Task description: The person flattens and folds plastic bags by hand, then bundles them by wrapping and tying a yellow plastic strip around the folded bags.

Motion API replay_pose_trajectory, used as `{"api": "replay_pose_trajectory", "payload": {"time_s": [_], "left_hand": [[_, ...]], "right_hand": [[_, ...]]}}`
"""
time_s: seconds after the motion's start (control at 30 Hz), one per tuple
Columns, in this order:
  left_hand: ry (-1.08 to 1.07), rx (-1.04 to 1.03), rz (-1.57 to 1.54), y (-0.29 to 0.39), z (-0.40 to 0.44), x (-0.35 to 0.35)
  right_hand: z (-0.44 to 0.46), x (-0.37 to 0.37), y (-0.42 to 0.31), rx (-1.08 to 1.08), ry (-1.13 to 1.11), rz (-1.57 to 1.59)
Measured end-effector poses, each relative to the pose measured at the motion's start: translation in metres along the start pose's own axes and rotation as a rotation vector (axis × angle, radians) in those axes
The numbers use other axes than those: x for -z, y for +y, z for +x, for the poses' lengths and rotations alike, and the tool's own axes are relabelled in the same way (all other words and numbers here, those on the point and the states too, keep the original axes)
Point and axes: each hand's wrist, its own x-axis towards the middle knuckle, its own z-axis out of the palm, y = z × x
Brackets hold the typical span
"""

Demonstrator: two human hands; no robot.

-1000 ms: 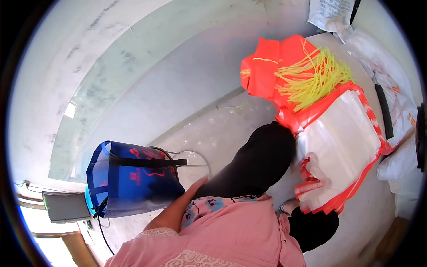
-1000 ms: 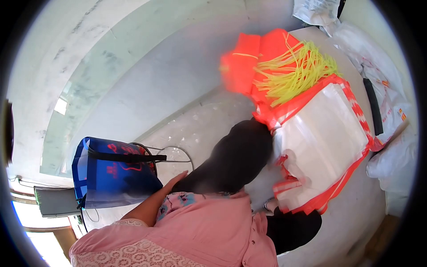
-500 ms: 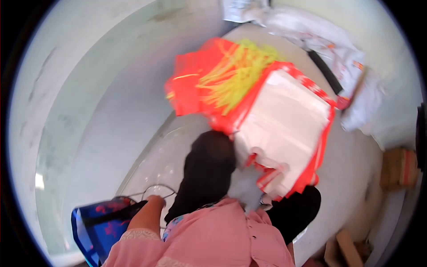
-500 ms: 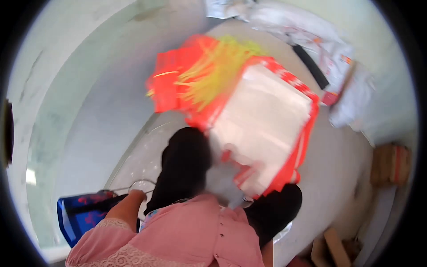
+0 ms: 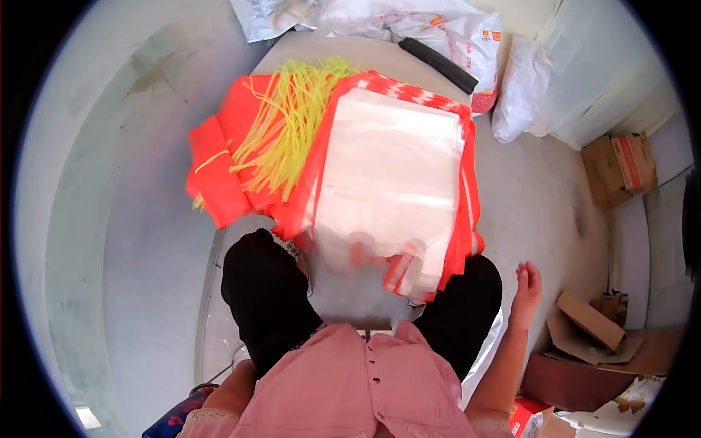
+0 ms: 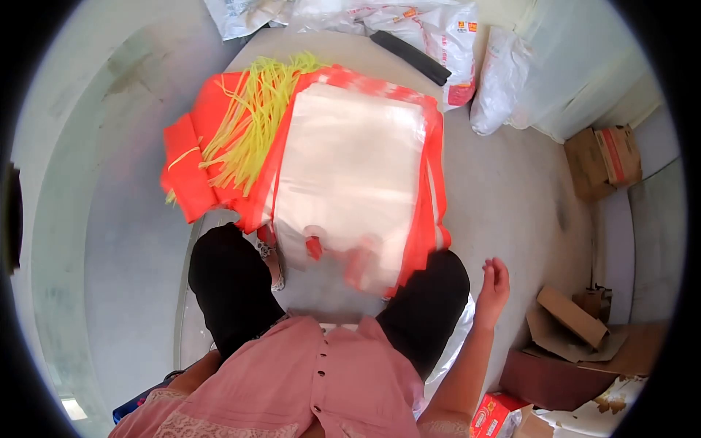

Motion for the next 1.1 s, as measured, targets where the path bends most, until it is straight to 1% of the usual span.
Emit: {"api": "replay_pose_trajectory", "payload": {"time_s": [0.03, 0.1, 0.17, 0.23, 0.3, 0.4, 0.43, 0.5, 0.57, 0.6, 0.63, 0.67, 0.7, 0.73, 0.8, 0.87, 0.93, 1.0, 1.07, 1.1], "left_hand": [[0.004, 0.000, -0.008, -0.001, 0.002, 0.002], [0.014, -0.002, -0.018, -0.004, 0.005, 0.004], [0.023, -0.010, -0.034, -0.004, 0.002, 0.009], [0.036, -0.014, -0.052, -0.004, -0.001, 0.015], [0.059, -0.019, -0.069, -0.007, -0.002, 0.021], [0.110, -0.046, -0.105, -0.013, -0.001, 0.037], [0.154, -0.060, -0.121, -0.017, 0.001, 0.047], [0.359, -0.091, -0.187, -0.028, 0.010, 0.079], [0.850, -0.070, -0.346, -0.045, 0.033, 0.132], [0.991, -0.020, -0.596, -0.009, -0.039, 0.195], [1.112, 0.016, -0.884, 0.032, -0.118, 0.254], [1.264, -0.137, -1.034, 0.035, -0.123, 0.278], [1.340, -0.288, -1.110, 0.054, -0.156, 0.308], [1.409, -0.446, -1.179, 0.083, -0.201, 0.337], [1.280, -0.781, -1.317, 0.131, -0.267, 0.373], [1.317, -0.971, -1.093, 0.173, -0.297, 0.391], [1.312, -1.095, -0.724, 0.215, -0.335, 0.403], [1.302, -1.260, -0.410, 0.250, -0.340, 0.416], [1.237, -1.280, -0.161, 0.281, -0.341, 0.426], [1.228, -1.248, -0.106, 0.296, -0.340, 0.430]], "right_hand": [[0.000, -0.018, -0.026, 0.075, -0.009, 0.072], [-0.008, -0.049, -0.081, 0.285, -0.199, -0.172], [-0.018, -0.088, -0.112, 0.536, -0.367, -0.313], [-0.028, -0.121, -0.138, 0.822, -0.582, -0.384], [-0.032, -0.157, -0.147, 0.952, -0.752, -0.428], [-0.039, -0.196, -0.153, 1.076, -0.788, -0.511], [-0.035, -0.202, -0.151, 1.071, -0.822, -0.509], [-0.029, -0.214, -0.145, 1.063, -0.892, -0.503], [-0.024, -0.214, -0.151, 0.962, -0.938, -0.457], [-0.017, -0.215, -0.153, 0.914, -0.955, -0.436], [-0.010, -0.217, -0.152, 0.921, -0.892, -0.500], [-0.001, -0.220, -0.149, 0.927, -0.832, -0.564], [0.009, -0.222, -0.147, 0.929, -0.771, -0.627], [0.021, -0.226, -0.146, 0.858, -0.797, -0.685], [0.036, -0.238, -0.141, 0.843, -0.787, -0.748], [0.049, -0.248, -0.137, 0.851, -0.761, -0.774], [0.058, -0.257, -0.135, 0.882, -0.723, -0.762], [0.063, -0.262, -0.136, 0.873, -0.722, -0.757], [0.068, -0.266, -0.139, 0.873, -0.726, -0.754], [0.071, -0.267, -0.139, 0.878, -0.729, -0.753]]}}
